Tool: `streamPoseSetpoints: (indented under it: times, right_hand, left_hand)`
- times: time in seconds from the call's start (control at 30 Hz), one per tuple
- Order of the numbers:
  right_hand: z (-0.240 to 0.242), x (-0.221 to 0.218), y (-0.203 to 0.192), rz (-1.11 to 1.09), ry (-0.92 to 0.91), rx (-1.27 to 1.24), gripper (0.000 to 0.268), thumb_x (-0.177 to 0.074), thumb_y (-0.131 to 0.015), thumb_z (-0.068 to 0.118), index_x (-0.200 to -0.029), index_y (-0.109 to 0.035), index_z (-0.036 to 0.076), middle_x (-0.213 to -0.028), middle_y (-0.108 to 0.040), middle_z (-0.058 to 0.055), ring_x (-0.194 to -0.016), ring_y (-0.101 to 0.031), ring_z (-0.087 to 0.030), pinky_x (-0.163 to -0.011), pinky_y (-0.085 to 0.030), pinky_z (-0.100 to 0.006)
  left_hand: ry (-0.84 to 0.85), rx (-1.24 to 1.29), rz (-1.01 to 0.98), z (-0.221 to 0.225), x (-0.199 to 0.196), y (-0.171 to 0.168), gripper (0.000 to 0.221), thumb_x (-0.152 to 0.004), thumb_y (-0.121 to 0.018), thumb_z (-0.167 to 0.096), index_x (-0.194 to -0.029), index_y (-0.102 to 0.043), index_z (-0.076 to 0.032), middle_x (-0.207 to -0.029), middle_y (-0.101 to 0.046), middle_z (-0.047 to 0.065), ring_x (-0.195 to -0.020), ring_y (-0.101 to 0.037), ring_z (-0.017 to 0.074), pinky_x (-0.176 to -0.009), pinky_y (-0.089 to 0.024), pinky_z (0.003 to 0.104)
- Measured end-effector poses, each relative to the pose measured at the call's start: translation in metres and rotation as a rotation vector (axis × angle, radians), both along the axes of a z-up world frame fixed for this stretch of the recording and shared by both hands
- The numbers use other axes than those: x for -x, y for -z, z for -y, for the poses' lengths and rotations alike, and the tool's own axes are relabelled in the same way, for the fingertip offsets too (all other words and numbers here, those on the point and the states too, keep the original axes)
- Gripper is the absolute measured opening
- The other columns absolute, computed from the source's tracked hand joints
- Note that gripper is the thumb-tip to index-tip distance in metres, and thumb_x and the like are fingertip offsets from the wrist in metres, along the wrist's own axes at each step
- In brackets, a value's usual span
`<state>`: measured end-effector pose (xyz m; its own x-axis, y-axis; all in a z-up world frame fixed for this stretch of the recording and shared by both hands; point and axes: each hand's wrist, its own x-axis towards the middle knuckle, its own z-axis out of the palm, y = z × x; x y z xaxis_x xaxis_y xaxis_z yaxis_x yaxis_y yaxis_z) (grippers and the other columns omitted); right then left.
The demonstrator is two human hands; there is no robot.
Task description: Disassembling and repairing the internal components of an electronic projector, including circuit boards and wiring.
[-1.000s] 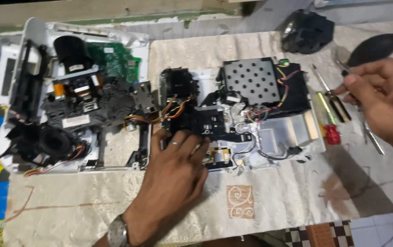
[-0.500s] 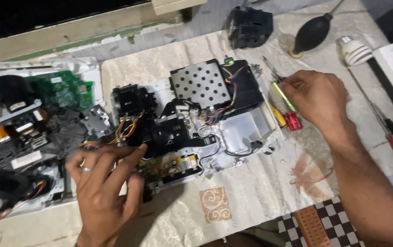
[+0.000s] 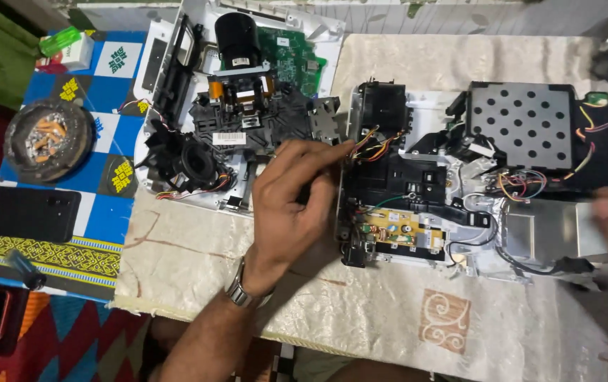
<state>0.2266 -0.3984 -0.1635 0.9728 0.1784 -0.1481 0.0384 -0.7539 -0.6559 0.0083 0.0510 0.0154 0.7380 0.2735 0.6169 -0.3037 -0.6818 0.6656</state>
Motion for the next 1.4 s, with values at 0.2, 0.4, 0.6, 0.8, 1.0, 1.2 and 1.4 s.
streamPoseSetpoints:
  times: [0.2,0.4,0.6,0.8,1.0,1.2,1.4]
  right_hand:
    - [-0.209,0.115,-0.183,0.67,-0.956,0.218,0.024,-0.097,-0.061,0.036,-0.117,-0.073,0.029,-0.099,-0.067,0.011,-0.082,-0.069,-0.011,-0.047,-0.05,-0.034]
    - [-0.25,0.097,-0.152,0.511,-1.02,0.379,0.022,-0.097,-0.061,0.034,-0.118,-0.065,0.033,-0.102,-0.055,0.004,-0.073,-0.07,-0.025,-0.042,-0.055,-0.051]
    - [-0.259,0.088,-0.145,0.358,-1.012,0.291,0.02,-0.098,-0.06,0.042,-0.11,-0.07,0.029,-0.107,-0.062,0.009,-0.084,-0.071,-0.022,-0.053,-0.058,-0.05]
    - [-0.284,0.074,-0.166,0.024,-0.954,0.414,0.014,-0.087,-0.073,0.036,-0.099,-0.072,0.03,-0.106,-0.07,0.012,-0.102,-0.068,-0.019,-0.078,-0.053,-0.045]
    - [-0.29,0.077,-0.171,-0.024,-0.965,0.516,0.012,-0.09,-0.07,0.033,-0.102,-0.069,0.029,-0.105,-0.067,0.009,-0.11,-0.065,-0.017,-0.083,-0.056,-0.05]
    - [-0.297,0.092,-0.183,-0.074,-1.052,0.65,0.022,-0.1,-0.055,0.015,-0.12,-0.061,0.021,-0.105,-0.063,-0.002,-0.102,-0.065,-0.028,-0.083,-0.061,-0.055]
    - [-0.294,0.083,-0.18,0.002,-1.045,0.513,0.035,-0.09,-0.064,0.043,-0.12,-0.067,0.026,-0.118,-0.069,0.001,-0.109,-0.067,-0.029,-0.089,-0.054,-0.051]
  left_hand:
    - [0.005,0.088,-0.043,0.0,-0.001,0.011,0.039,-0.095,-0.049,0.005,-0.126,-0.069,-0.005,-0.102,-0.066,0.01,-0.092,-0.064,0.0191,-0.077,-0.053,0.029]
    - [0.043,0.102,-0.071,0.001,-0.002,0.012,0.038,-0.096,-0.048,0.005,-0.127,-0.068,-0.004,-0.104,-0.065,0.011,-0.092,-0.065,0.0201,-0.078,-0.052,0.029]
    - [0.056,0.118,-0.096,0.004,-0.001,0.013,0.038,-0.095,-0.048,0.004,-0.127,-0.068,-0.002,-0.105,-0.066,0.012,-0.09,-0.063,0.0199,-0.072,-0.049,0.03]
    - [0.072,0.124,-0.122,0.005,-0.002,0.011,0.038,-0.095,-0.048,0.003,-0.126,-0.068,-0.002,-0.104,-0.064,0.012,-0.093,-0.063,0.0212,-0.076,-0.05,0.03]
    - [0.1,0.141,-0.163,0.01,-0.005,0.009,0.04,-0.093,-0.048,0.002,-0.128,-0.067,-0.003,-0.11,-0.063,0.013,-0.102,-0.064,0.0234,-0.087,-0.054,0.032]
    - [0.158,0.102,-0.179,0.012,-0.003,0.009,0.04,-0.095,-0.048,-0.002,-0.132,-0.064,-0.002,-0.115,-0.063,0.016,-0.106,-0.064,0.0259,-0.089,-0.058,0.035]
    - [0.156,0.073,-0.156,0.01,-0.003,0.012,0.038,-0.096,-0.048,-0.004,-0.129,-0.065,-0.002,-0.115,-0.062,0.016,-0.103,-0.065,0.0265,-0.085,-0.055,0.036]
